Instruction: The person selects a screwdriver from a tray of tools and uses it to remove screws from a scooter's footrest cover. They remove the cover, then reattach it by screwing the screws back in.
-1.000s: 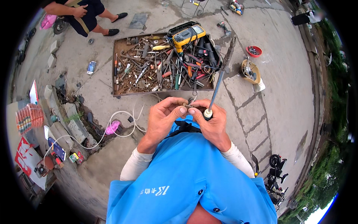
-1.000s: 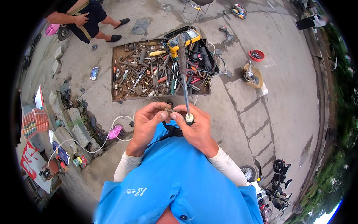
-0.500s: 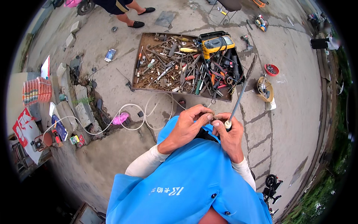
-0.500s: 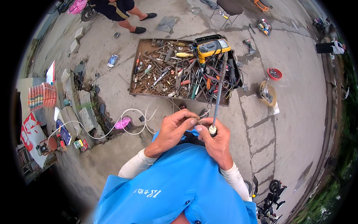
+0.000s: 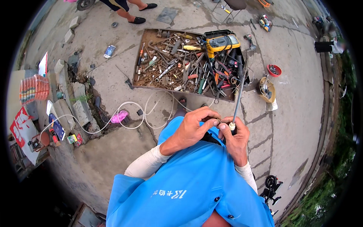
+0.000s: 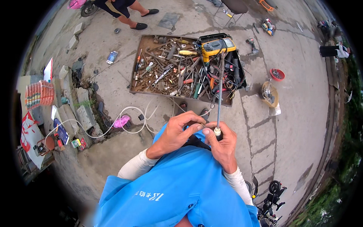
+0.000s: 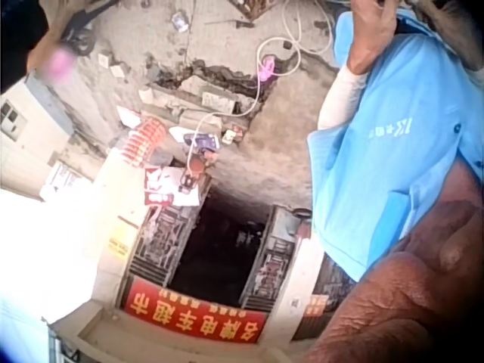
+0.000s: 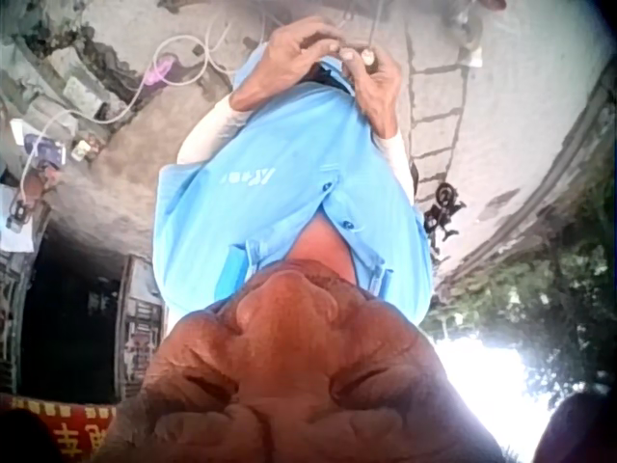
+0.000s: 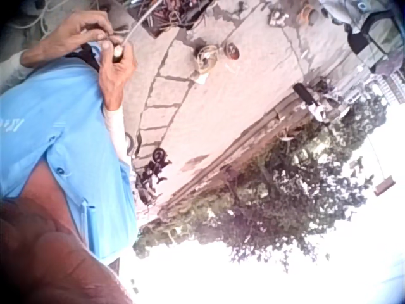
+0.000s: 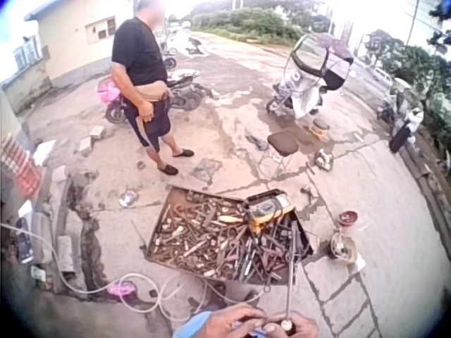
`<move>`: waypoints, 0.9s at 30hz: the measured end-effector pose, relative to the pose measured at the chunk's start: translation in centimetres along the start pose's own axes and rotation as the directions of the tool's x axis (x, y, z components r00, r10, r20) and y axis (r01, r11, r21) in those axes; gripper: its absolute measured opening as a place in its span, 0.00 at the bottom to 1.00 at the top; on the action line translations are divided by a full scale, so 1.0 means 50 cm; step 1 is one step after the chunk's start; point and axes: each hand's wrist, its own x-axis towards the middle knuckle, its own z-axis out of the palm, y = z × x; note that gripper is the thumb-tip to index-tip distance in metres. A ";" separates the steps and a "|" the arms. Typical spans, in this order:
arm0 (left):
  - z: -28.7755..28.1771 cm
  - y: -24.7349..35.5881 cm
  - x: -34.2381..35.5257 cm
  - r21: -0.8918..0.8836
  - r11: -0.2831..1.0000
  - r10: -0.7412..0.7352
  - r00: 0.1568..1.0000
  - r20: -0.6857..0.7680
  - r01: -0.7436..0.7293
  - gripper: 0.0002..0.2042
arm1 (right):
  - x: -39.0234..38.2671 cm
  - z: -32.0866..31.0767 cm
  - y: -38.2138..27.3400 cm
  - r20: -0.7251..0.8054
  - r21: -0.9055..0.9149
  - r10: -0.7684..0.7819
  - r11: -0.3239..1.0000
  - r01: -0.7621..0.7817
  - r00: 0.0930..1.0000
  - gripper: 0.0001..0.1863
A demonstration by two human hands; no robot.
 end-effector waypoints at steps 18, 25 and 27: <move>0.013 0.003 0.018 -0.244 0.970 -0.012 0.998 -0.067 -0.005 0.08 | 0.017 0.001 0.005 0.043 0.384 0.225 0.896 -0.224 0.973 0.08; 0.002 -0.007 0.026 -0.112 0.986 0.126 0.992 -0.020 -0.127 0.11 | 0.023 0.007 -0.002 0.038 0.390 0.227 0.893 -0.223 0.973 0.07; 0.017 0.008 0.033 -0.059 0.976 0.210 0.977 -0.027 -0.212 0.10 | 0.022 0.000 -0.002 0.037 0.406 0.240 0.884 -0.234 0.970 0.08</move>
